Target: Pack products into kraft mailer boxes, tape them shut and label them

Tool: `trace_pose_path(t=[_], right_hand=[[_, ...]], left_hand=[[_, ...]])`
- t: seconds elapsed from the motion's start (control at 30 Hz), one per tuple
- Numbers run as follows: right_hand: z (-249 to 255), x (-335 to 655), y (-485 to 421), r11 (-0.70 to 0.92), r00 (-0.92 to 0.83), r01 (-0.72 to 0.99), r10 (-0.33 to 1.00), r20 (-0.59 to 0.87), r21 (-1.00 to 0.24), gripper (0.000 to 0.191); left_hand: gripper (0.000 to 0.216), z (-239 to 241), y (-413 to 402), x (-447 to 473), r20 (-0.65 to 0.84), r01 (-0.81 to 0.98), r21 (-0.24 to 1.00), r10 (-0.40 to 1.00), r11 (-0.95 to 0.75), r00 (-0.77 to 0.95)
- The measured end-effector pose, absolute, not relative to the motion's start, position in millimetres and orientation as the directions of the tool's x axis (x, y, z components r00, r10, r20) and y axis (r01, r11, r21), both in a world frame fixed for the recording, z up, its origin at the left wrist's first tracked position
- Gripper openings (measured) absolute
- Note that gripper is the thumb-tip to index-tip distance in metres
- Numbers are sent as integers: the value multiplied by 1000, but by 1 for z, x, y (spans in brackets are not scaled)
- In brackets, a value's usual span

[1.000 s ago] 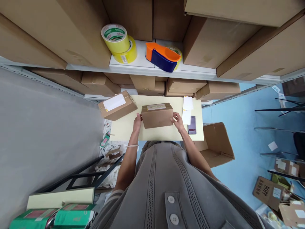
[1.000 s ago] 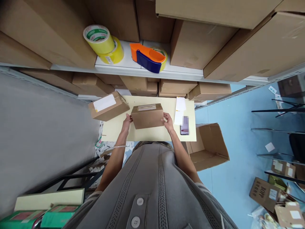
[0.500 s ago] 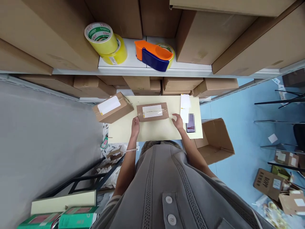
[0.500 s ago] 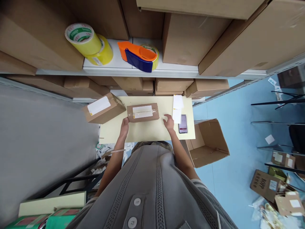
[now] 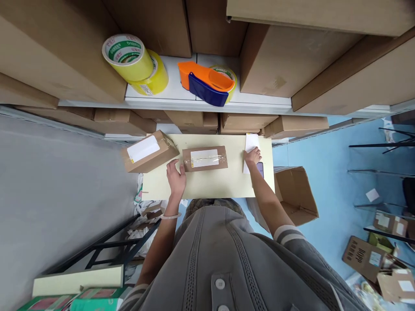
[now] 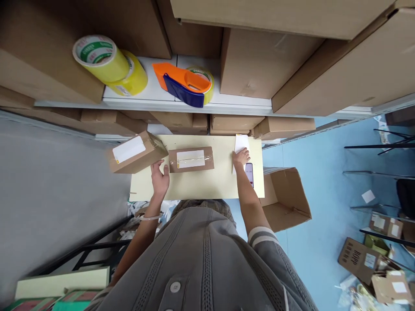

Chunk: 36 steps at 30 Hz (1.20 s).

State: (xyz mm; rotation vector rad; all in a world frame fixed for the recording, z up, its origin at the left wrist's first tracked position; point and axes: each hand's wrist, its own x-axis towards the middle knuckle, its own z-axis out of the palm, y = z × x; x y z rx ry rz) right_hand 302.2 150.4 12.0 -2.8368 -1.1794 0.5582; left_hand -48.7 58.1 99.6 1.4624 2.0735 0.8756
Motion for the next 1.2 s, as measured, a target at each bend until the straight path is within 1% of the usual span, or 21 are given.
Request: trace_pose_path(t=[0.13,0.2,0.33,0.43,0.57,0.8,0.9,0.97,1.03,1.13,1.2], right_hand=[[8,297,172,-740,681,665,655,-328,-98,80],[7,298,177,-741,685,667,652,-324,-80,83],[13,307,179,-732,671,675,663,-333,-97,86],[19,316,175,-723,647,680,670,-364,-121,88],[26,323,167,-718,622,665,685,-378,-206,83],[43,334,147,-784,667,460,615,-419,-418,80],[50,341,135,-781,670,356,596,-442,-513,78],[57,343,127,-758,657,267,595,-463,-596,73],[67,341,118,-722,625,153,599,-500,-674,67],[84,333,103,-701,592,35,589,-550,-713,66],[97,328,93,-702,588,18,584,-560,-712,68]], left_hand=[[26,103,62,-45,-25,678,692,947,248,-322],[26,104,64,-45,-38,682,685,947,257,-319],[26,104,72,-45,-60,677,683,944,275,-323],[26,107,82,-43,-40,690,677,950,255,-311],[26,116,93,-39,5,704,683,963,195,-271],[26,144,89,-17,131,667,745,976,19,-174],[24,156,78,6,145,608,789,988,-86,-48],[24,161,67,26,141,544,823,986,-166,87],[26,161,56,48,126,471,849,957,-240,260],[31,151,44,85,72,420,853,867,-310,493],[37,140,42,109,47,467,809,830,-358,555]])
